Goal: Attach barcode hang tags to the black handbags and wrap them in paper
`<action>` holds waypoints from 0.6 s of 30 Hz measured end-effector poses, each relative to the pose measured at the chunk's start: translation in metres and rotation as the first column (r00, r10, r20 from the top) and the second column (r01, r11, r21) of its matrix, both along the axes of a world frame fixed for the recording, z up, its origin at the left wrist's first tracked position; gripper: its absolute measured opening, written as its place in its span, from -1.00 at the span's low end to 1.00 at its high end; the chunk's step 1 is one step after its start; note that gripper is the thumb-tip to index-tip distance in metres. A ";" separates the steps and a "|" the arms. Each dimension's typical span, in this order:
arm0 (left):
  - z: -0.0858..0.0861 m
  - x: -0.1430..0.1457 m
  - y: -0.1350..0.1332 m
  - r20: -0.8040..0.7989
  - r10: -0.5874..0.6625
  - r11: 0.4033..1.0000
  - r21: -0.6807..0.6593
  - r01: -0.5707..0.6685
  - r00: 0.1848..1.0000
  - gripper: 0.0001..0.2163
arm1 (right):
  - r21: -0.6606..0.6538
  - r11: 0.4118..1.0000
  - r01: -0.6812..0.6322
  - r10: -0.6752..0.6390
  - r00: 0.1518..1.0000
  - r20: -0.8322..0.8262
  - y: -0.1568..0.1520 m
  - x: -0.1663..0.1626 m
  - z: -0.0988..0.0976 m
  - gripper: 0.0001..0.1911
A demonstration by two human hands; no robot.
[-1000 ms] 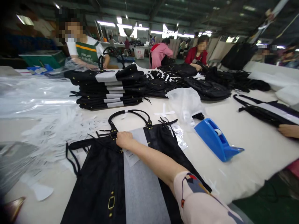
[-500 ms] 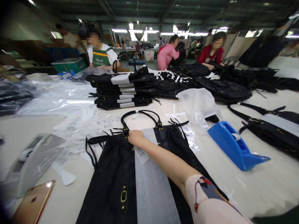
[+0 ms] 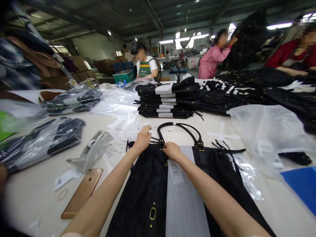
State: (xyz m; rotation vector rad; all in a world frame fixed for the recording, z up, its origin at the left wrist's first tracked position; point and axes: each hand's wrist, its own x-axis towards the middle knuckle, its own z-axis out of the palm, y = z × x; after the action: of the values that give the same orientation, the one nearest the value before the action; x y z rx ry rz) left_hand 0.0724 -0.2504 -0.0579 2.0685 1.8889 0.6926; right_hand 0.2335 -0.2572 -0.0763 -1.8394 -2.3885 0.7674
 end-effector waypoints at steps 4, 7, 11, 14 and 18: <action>-0.035 0.012 -0.003 -0.123 -0.042 0.986 -0.165 0.021 0.992 -0.67 | -0.018 1.000 0.004 -0.004 1.000 -0.011 0.003 0.001 -0.001 -0.84; -0.048 0.013 -0.001 -0.188 -0.039 0.978 -0.210 -0.001 0.981 -0.72 | -0.026 1.000 0.001 -0.001 1.000 -0.023 0.005 0.001 -0.003 -0.84; -0.044 0.006 -0.005 -0.260 -0.103 0.973 -0.228 0.042 0.960 -0.77 | -0.031 0.999 -0.010 0.009 0.999 -0.032 0.006 0.001 -0.002 -0.82; -0.037 -0.002 -0.017 -0.303 -0.125 0.974 -0.219 0.058 0.945 -0.75 | -0.017 0.999 -0.048 0.047 0.997 -0.063 0.004 0.007 0.002 -0.80; -0.031 -0.009 -0.033 -0.410 -0.126 0.983 -0.174 0.058 0.903 -0.73 | 0.030 0.993 -0.116 0.119 0.984 -0.129 -0.005 0.021 0.006 -0.73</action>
State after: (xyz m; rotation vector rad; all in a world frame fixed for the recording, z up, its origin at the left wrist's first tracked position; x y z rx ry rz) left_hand 0.0630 -0.2834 -0.0890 2.3211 1.9579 0.0648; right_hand 0.2547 -0.2621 -0.0701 -1.5983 -2.4296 0.8385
